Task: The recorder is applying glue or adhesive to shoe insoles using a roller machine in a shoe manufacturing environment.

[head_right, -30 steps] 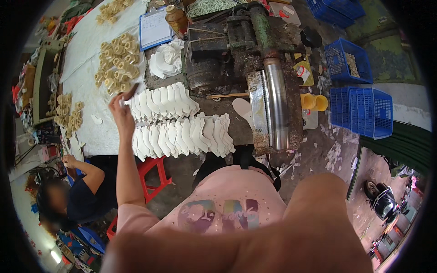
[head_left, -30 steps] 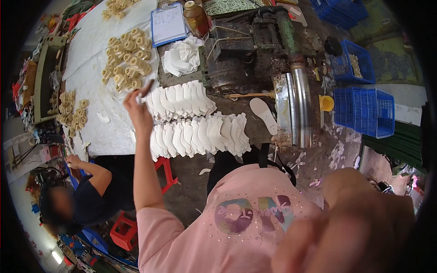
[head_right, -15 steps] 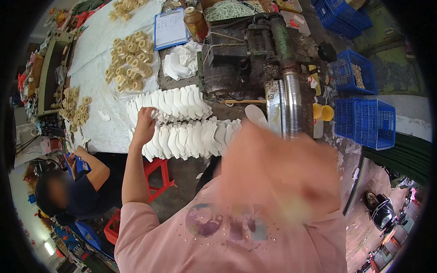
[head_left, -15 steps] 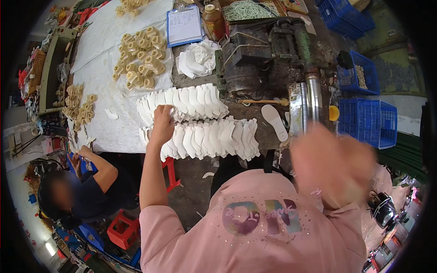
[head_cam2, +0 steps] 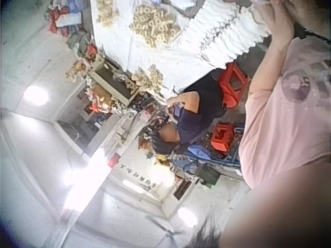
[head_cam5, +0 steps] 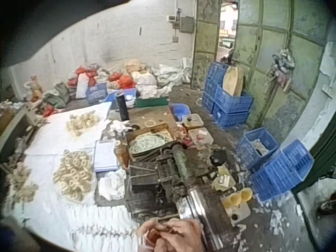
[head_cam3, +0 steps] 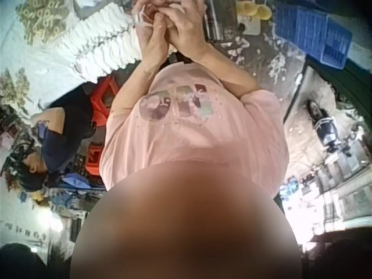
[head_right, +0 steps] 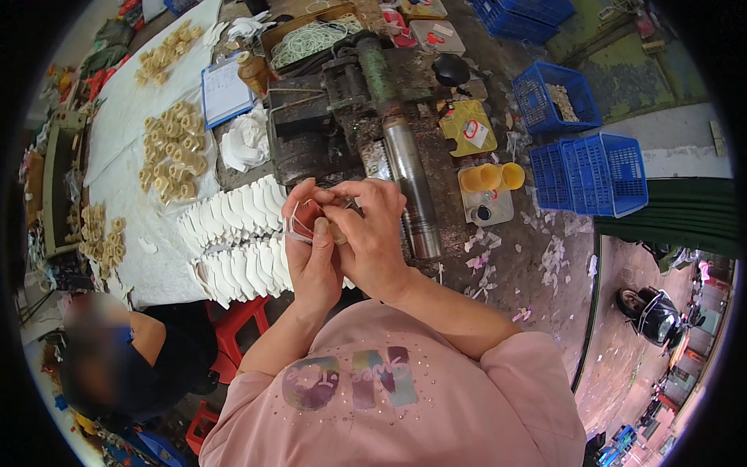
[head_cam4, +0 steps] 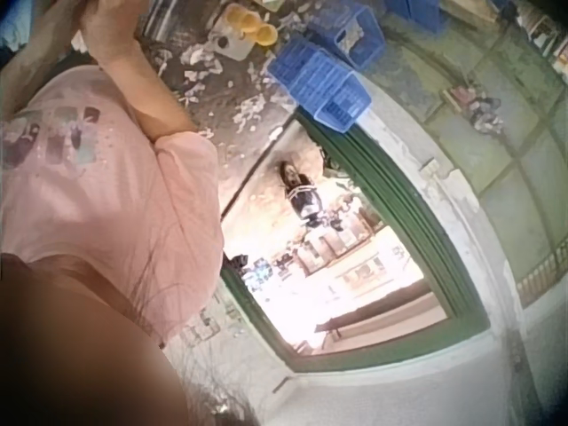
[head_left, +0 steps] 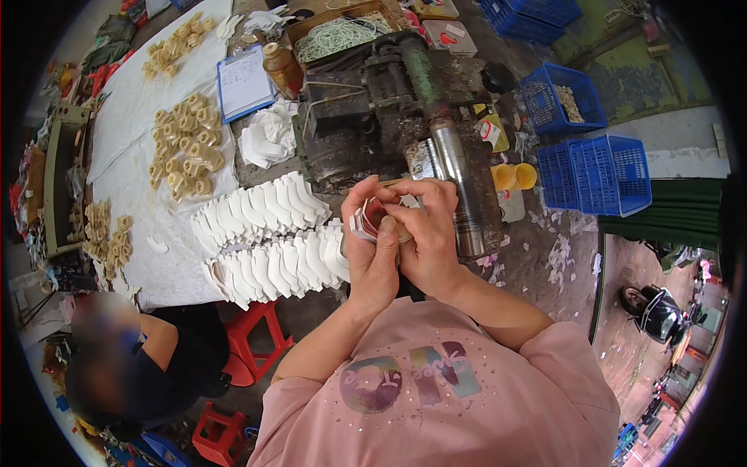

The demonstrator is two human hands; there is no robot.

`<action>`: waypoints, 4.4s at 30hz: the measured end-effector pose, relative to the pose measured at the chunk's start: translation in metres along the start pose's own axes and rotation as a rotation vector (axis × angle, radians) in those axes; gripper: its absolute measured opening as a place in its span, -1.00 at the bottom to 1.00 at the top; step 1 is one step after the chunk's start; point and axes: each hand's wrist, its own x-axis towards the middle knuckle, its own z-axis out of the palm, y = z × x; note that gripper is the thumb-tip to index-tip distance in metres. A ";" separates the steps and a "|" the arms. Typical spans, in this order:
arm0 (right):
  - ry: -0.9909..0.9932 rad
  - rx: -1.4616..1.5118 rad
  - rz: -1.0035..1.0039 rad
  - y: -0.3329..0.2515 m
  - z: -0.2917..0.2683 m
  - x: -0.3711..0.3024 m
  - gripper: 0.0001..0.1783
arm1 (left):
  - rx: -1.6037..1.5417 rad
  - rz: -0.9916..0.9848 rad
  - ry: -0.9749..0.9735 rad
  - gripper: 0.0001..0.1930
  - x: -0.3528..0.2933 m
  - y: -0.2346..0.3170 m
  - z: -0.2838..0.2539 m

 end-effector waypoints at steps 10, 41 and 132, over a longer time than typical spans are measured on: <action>-0.131 0.547 0.299 0.022 -0.040 0.009 -0.94 | -0.144 -0.194 0.109 -0.62 0.010 -0.002 -0.002; -0.159 -0.002 0.588 0.088 -0.079 0.004 -0.84 | 2.078 -0.206 0.136 -0.48 -0.004 0.078 -0.347; -0.489 -0.249 0.532 0.086 -0.106 0.035 -0.94 | 0.992 0.084 -0.306 -0.47 0.007 -0.012 -0.031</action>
